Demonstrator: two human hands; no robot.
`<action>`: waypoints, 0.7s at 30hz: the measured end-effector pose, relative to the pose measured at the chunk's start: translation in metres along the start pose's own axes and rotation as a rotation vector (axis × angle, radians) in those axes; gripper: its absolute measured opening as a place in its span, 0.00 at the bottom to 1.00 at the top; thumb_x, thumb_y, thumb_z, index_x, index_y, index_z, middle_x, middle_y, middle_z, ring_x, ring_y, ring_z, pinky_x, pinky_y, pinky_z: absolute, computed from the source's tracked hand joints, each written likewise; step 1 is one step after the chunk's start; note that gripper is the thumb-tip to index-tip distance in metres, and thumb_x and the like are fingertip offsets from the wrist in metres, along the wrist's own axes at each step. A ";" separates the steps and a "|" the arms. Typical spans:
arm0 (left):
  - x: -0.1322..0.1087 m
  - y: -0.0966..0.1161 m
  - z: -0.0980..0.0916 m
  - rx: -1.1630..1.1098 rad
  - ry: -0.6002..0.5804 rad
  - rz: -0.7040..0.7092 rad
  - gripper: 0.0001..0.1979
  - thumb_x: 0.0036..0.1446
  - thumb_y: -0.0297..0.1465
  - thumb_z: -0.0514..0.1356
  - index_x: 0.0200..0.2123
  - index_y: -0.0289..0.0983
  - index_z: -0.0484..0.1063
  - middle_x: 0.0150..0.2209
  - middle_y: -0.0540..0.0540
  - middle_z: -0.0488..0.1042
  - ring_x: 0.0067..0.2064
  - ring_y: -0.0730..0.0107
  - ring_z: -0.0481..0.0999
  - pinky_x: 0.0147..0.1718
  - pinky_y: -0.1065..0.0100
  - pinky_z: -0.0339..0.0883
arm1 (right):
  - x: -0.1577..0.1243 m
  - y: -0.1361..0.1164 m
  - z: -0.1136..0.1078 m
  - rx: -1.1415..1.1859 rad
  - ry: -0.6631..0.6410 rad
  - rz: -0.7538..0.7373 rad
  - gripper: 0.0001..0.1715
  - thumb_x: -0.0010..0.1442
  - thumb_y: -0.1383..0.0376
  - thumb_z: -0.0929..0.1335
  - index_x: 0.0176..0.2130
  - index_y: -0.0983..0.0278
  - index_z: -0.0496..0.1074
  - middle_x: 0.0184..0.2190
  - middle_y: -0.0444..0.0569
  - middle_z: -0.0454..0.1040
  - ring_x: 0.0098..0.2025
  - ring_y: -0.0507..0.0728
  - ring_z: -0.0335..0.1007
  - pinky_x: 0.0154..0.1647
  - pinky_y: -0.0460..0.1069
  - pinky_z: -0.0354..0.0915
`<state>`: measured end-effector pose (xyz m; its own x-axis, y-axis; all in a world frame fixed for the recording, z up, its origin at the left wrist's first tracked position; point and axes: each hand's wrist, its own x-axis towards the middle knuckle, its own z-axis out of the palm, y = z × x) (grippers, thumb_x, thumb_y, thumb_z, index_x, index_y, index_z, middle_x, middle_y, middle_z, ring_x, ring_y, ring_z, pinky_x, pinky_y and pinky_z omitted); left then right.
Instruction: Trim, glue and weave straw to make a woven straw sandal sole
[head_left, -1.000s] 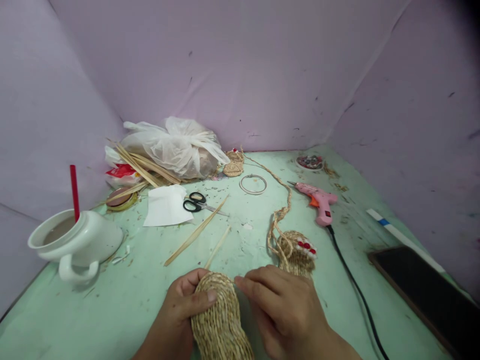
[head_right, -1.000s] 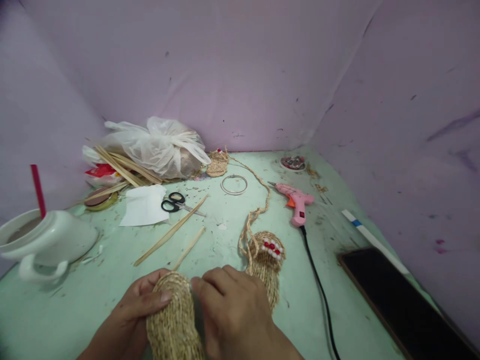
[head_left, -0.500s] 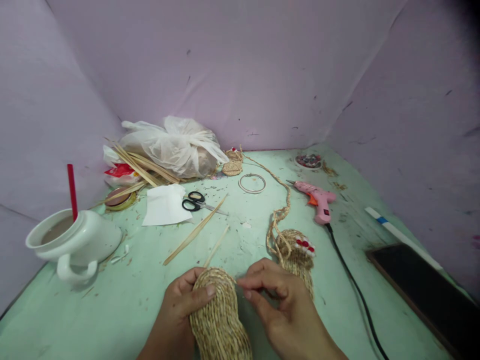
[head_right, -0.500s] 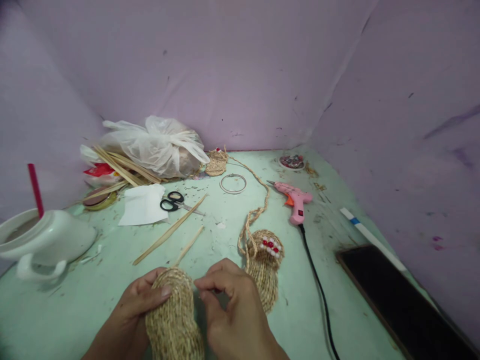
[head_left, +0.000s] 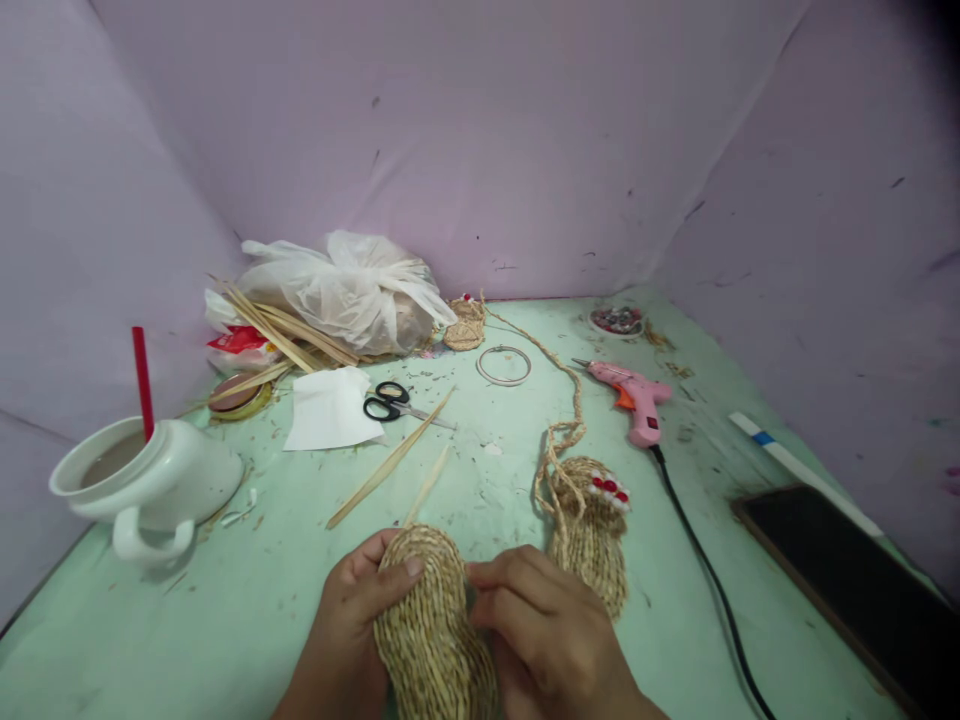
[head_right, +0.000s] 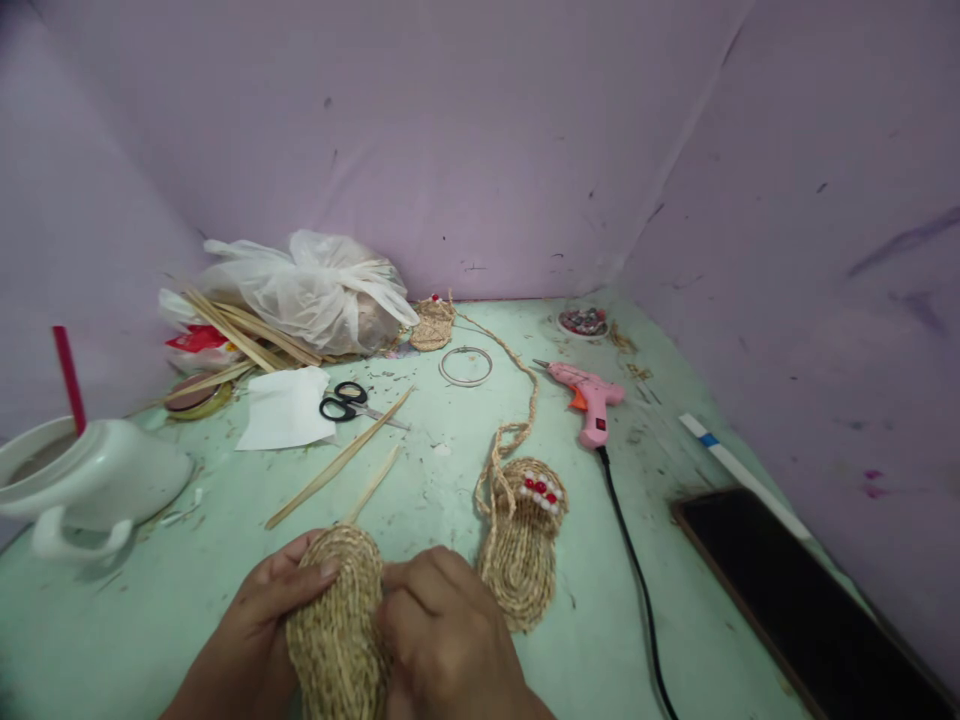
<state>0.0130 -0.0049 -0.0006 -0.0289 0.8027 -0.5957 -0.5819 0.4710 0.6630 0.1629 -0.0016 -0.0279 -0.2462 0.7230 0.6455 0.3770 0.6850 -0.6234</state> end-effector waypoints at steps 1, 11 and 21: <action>0.000 0.000 0.000 -0.001 0.012 0.003 0.11 0.35 0.27 0.68 0.26 0.33 0.70 0.22 0.48 0.73 0.24 0.70 0.72 0.26 0.70 0.66 | 0.000 0.000 0.001 -0.001 0.006 -0.003 0.13 0.45 0.78 0.60 0.25 0.63 0.69 0.27 0.49 0.75 0.27 0.53 0.68 0.25 0.46 0.65; 0.005 -0.002 -0.001 0.327 0.026 0.072 0.12 0.38 0.33 0.67 0.26 0.34 0.71 0.23 0.48 0.74 0.24 0.67 0.71 0.26 0.68 0.65 | -0.006 -0.002 -0.001 -0.033 -0.079 0.203 0.12 0.52 0.75 0.61 0.30 0.63 0.70 0.23 0.47 0.71 0.26 0.53 0.67 0.25 0.46 0.63; 0.010 -0.004 -0.017 1.771 0.220 0.892 0.13 0.53 0.32 0.55 0.42 0.37 0.71 0.42 0.41 0.72 0.43 0.55 0.70 0.36 0.59 0.66 | -0.034 -0.006 0.010 -0.291 -0.153 0.235 0.13 0.49 0.75 0.64 0.32 0.60 0.70 0.33 0.44 0.76 0.32 0.55 0.71 0.32 0.48 0.66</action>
<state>0.0010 -0.0052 -0.0171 0.0359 0.9876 0.1527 0.9512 -0.0806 0.2977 0.1603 -0.0293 -0.0502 -0.2451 0.8768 0.4137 0.6702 0.4616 -0.5812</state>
